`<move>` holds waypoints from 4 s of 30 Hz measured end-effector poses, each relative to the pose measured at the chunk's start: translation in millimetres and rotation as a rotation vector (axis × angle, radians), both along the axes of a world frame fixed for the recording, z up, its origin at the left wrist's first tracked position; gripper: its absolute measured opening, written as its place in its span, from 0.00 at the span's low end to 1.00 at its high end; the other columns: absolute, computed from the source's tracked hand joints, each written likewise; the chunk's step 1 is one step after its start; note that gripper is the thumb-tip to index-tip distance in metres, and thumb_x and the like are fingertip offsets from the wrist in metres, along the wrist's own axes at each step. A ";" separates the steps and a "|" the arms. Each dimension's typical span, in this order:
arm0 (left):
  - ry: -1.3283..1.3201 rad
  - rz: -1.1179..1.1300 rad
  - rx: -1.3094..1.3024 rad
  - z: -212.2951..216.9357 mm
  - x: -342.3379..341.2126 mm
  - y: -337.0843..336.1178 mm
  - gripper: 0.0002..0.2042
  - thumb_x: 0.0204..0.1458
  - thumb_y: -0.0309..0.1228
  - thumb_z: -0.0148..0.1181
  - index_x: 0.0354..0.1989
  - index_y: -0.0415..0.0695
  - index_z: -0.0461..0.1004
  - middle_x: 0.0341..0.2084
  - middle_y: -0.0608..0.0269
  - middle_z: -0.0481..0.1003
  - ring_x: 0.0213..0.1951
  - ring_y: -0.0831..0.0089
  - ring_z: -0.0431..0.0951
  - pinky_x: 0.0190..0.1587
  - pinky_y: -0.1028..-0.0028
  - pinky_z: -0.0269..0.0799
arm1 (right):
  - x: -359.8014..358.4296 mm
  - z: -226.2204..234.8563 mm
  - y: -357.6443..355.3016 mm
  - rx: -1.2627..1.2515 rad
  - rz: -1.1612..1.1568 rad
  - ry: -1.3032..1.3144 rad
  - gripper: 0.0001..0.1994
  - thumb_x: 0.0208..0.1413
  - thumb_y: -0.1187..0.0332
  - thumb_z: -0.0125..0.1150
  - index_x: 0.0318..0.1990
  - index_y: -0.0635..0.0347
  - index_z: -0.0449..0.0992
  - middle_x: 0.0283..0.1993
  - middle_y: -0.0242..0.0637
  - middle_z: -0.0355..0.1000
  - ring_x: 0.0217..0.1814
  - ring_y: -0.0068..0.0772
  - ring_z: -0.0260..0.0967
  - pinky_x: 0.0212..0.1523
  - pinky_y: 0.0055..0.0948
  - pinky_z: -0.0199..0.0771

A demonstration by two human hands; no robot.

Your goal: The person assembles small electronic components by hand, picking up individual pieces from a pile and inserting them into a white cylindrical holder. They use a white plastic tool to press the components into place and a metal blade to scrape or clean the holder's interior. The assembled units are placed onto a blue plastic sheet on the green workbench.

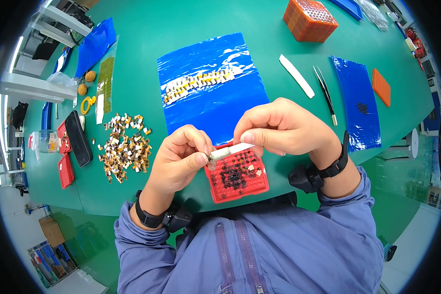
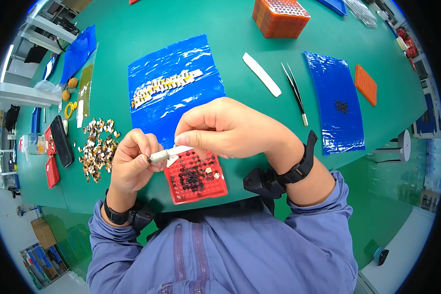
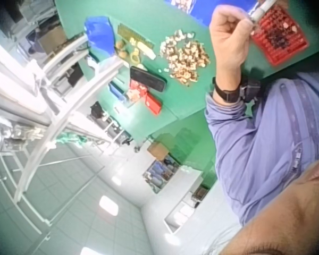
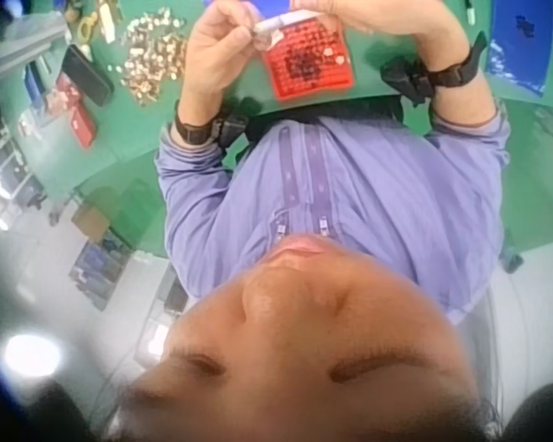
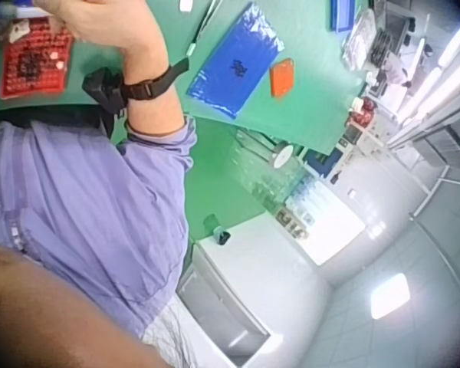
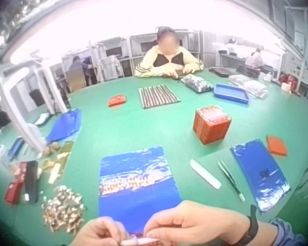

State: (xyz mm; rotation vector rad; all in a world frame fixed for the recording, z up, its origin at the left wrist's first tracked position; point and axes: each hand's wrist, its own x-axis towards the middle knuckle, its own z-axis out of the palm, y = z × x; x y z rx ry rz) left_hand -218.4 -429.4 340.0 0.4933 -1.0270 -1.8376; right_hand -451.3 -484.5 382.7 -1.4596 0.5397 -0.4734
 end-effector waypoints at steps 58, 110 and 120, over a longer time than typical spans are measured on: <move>-0.936 0.230 -0.269 32.2 23.0 -41.3 0.03 0.54 0.20 0.54 0.36 0.36 0.71 0.27 0.69 0.72 0.31 0.84 0.71 0.34 0.83 0.67 | -6.3 -14.1 -10.5 -0.272 -0.034 0.116 0.07 0.54 0.68 0.60 0.31 0.63 0.74 0.17 0.26 0.64 0.20 0.14 0.55 0.21 0.19 0.55; -1.818 0.193 -0.562 45.1 82.2 -55.5 0.09 0.42 0.31 0.66 0.31 0.44 0.77 0.30 0.55 0.71 0.40 0.58 0.71 0.43 0.64 0.67 | -3.6 -10.3 -8.4 -0.428 -0.041 0.298 0.07 0.49 0.66 0.61 0.31 0.60 0.76 0.22 0.36 0.71 0.24 0.27 0.68 0.26 0.27 0.66; -1.833 0.333 -0.590 20.9 104.3 -26.1 0.09 0.43 0.30 0.65 0.29 0.42 0.73 0.32 0.55 0.70 0.39 0.56 0.70 0.43 0.65 0.66 | -1.3 -12.6 -9.1 -0.378 -0.049 0.316 0.07 0.49 0.67 0.63 0.32 0.61 0.76 0.22 0.35 0.71 0.24 0.24 0.66 0.25 0.26 0.64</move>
